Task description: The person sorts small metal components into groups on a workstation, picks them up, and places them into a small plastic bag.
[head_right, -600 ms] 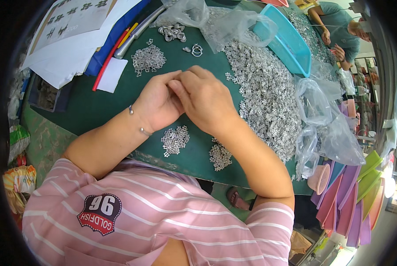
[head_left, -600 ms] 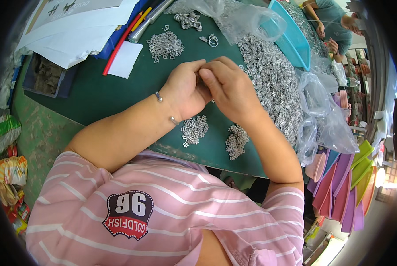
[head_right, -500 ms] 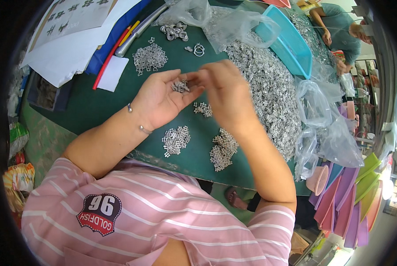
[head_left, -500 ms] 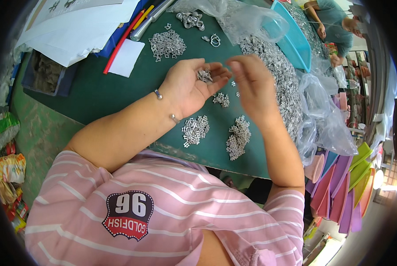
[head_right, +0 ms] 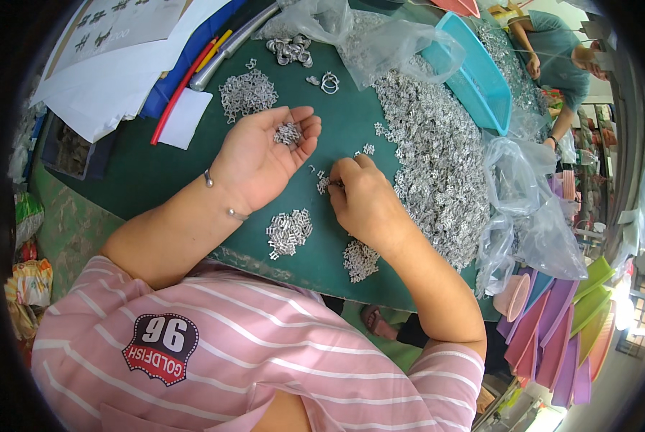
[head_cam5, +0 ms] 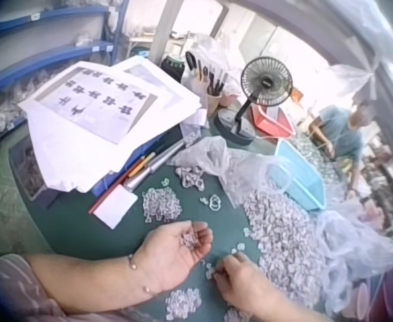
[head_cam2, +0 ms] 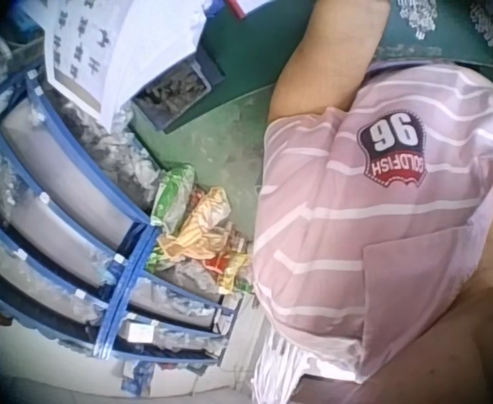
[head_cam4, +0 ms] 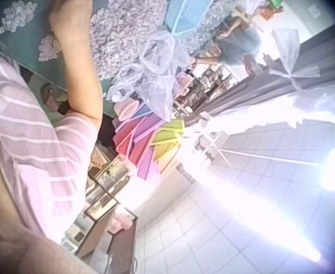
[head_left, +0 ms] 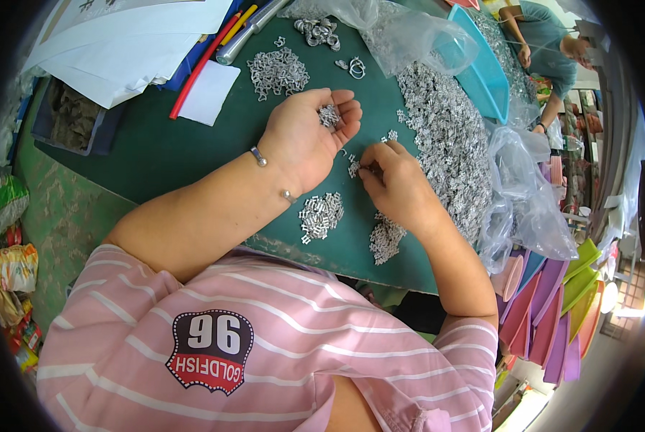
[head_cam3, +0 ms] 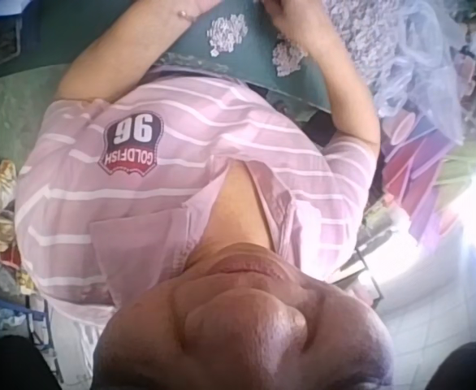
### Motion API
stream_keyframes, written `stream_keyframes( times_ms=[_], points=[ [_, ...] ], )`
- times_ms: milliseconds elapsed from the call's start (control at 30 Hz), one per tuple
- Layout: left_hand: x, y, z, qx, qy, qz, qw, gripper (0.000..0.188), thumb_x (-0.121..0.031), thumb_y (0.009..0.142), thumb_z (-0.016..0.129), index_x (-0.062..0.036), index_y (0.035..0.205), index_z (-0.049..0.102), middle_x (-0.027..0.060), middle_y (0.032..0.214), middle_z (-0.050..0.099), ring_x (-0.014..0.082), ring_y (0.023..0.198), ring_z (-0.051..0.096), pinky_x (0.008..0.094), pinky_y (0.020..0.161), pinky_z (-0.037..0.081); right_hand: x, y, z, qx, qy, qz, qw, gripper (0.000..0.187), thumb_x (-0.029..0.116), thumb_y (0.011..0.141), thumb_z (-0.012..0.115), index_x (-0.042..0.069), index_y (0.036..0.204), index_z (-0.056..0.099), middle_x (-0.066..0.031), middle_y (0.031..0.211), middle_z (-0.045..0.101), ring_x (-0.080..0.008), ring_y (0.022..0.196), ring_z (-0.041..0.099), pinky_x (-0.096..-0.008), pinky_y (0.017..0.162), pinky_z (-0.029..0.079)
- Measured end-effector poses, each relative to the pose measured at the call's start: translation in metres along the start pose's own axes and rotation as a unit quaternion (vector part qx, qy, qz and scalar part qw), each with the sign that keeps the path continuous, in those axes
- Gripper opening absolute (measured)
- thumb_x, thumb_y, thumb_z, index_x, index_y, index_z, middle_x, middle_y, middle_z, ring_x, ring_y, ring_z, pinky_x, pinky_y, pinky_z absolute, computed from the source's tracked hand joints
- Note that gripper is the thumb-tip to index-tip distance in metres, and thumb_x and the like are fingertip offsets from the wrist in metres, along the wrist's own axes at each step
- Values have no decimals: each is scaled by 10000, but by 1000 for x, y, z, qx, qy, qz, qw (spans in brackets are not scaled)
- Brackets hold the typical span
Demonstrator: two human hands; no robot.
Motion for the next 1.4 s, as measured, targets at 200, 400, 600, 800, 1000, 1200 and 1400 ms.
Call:
stream_keyframes(
  times_ms=[200,400,600,800,1000,1200,1400],
  points=[
    [6,3,2,-4,17,-10,1000,263,-136,941,446,82,1069,521,147,1025,544,240,987,565,325,882,489,-13,8,-1,19,11,44,999,168,18,729,639,-21,886,593,-162,769,599,-297,662,622,-372,611,516],
    [26,-1,4,51,27,-95,994,291,-165,940,445,85,1068,518,191,1085,549,273,1010,562,365,930,468,1,21,-28,10,310,81,947,147,68,842,644,-44,935,627,-57,816,660,-103,635,620,-232,561,516],
    [4,0,6,15,-12,-1,1000,265,-119,946,416,103,1055,513,192,1082,549,280,1041,558,355,967,458,-29,7,-26,28,160,217,963,277,129,798,720,-67,955,602,-159,872,638,-188,707,642,-294,587,518],
    [-10,-6,10,11,-9,50,999,260,-107,949,404,103,1060,507,190,1086,546,283,1065,552,346,969,458,1,6,-1,0,25,32,999,325,108,714,761,-40,929,568,-200,874,559,-368,803,582,-403,693,487],
    [-7,-4,7,3,-9,38,999,261,-112,949,409,100,1065,506,186,1090,544,281,1066,549,345,960,460,-1,13,2,8,13,10,1000,237,22,695,705,-21,887,574,-193,863,567,-385,787,581,-420,686,484],
    [4,-2,4,-2,7,3,1000,262,-125,945,426,93,1062,515,180,1081,545,272,1042,552,351,950,457,-21,17,-9,21,97,106,989,198,16,715,683,-37,880,586,-145,850,624,-252,696,627,-333,630,510],
    [18,0,0,38,-12,-67,997,258,-122,941,436,92,1058,518,180,1078,543,274,1031,553,358,956,455,7,23,-40,-64,291,44,953,166,-16,802,653,-26,966,627,-64,807,632,-109,675,622,-248,570,492]
  ],
)
Point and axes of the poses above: each hand's wrist, its own y-axis towards the middle knuckle, its own z-axis out of the palm, x = y × z, the point moved 8 cm from there along y, towards the middle knuckle
